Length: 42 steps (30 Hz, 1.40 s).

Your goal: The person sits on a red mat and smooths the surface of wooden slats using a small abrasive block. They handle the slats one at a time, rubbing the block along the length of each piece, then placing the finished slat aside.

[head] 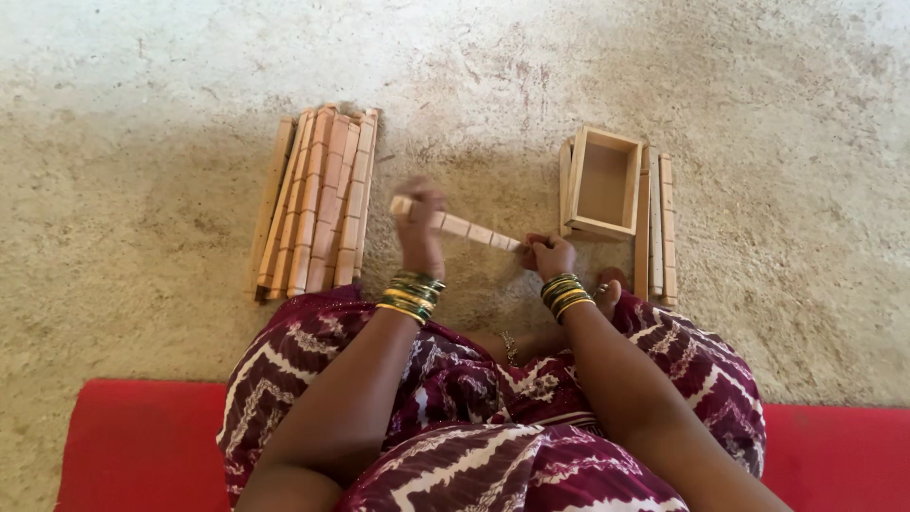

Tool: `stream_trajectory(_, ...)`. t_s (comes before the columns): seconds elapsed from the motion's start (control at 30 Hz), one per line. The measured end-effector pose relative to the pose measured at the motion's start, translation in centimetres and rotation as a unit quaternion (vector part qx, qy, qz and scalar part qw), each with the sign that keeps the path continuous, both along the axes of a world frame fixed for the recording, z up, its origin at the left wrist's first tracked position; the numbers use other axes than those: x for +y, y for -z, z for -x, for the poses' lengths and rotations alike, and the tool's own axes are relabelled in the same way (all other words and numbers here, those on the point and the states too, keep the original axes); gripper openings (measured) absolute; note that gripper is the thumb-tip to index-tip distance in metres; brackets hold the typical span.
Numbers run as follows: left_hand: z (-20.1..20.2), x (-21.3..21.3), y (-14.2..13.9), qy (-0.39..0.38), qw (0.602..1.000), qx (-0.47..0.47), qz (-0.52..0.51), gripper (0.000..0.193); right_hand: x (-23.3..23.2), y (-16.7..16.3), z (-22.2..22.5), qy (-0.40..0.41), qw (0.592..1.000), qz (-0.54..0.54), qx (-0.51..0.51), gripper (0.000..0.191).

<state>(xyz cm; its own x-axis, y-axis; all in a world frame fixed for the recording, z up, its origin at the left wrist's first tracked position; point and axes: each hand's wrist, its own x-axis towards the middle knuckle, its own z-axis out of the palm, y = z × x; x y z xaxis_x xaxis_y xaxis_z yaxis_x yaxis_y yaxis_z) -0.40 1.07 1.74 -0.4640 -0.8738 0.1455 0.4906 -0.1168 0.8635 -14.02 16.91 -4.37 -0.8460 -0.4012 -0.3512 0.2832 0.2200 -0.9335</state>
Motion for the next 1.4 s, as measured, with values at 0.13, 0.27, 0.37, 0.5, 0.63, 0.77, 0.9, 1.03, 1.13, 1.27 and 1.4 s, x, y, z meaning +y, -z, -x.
stream_trajectory(0.13, -0.4, 0.6, 0.5, 0.104, 0.929, -0.166, -0.314, 0.042, 0.0, 0.8, 0.5, 0.018, 0.992, 0.105, -0.065, 0.015)
stream_trajectory(0.27, -1.1, -0.6, 0.1, 0.079, 0.914, -0.150, -0.369, 0.038, 0.1, 1.2, 0.5, 0.017, 0.980, 0.099, -0.173, 0.017)
stream_trajectory(0.37, -1.1, -0.9, 0.0, 0.081, 0.906, -0.128, -0.395, 0.031, 0.4, 0.8, 0.8, 0.040, 0.965, 0.152, -0.210, 0.019)
stream_trajectory(0.5, -0.9, -0.8, 0.3, 0.068, 0.927, -0.099, -0.355, 0.029, 0.8, -0.2, 1.1, 0.065, 0.959, 0.168, -0.219, 0.024)
stream_trajectory(0.63, -0.9, -0.7, 0.6, 0.064, 0.947, -0.081, -0.305, 0.027, 0.8, -1.2, 0.9, 0.085, 0.978, 0.131, -0.140, 0.023)
stream_trajectory(0.77, -1.3, -1.1, 0.8, 0.091, 0.942, -0.050, -0.320, 0.027, 0.9, -2.1, 0.1, 0.100, 0.981, 0.153, -0.057, 0.018)
stream_trajectory(0.9, -1.5, -1.5, 1.2, 0.110, 0.933, -0.025, -0.341, 0.024, 0.9, -3.1, -0.7, 0.104, 0.953, 0.256, -0.123, 0.020)
stream_trajectory(1.03, -1.8, -1.7, 1.6, 0.166, 0.938, 0.002, -0.306, 0.013, 0.8, -3.1, -0.9, 0.122, 0.950, 0.252, -0.139, 0.017)
stream_trajectory(1.13, -2.1, -2.2, 1.8, 0.262, 0.946, 0.064, -0.182, 0.012, 1.0, -2.4, -0.3, 0.059, 0.975, 0.183, -0.115, 0.022)
stream_trajectory(1.27, -2.5, -2.6, 1.8, 0.254, 0.960, 0.038, -0.110, 0.013, 1.5, -1.5, 0.8, -0.138, 0.946, 0.164, -0.242, 0.027)
stream_trajectory(1.4, -2.9, -2.4, 1.6, 0.147, 0.927, -0.055, -0.340, 0.017, 0.9, -1.0, -0.4, -0.072, 0.979, -0.088, 0.170, 0.029)
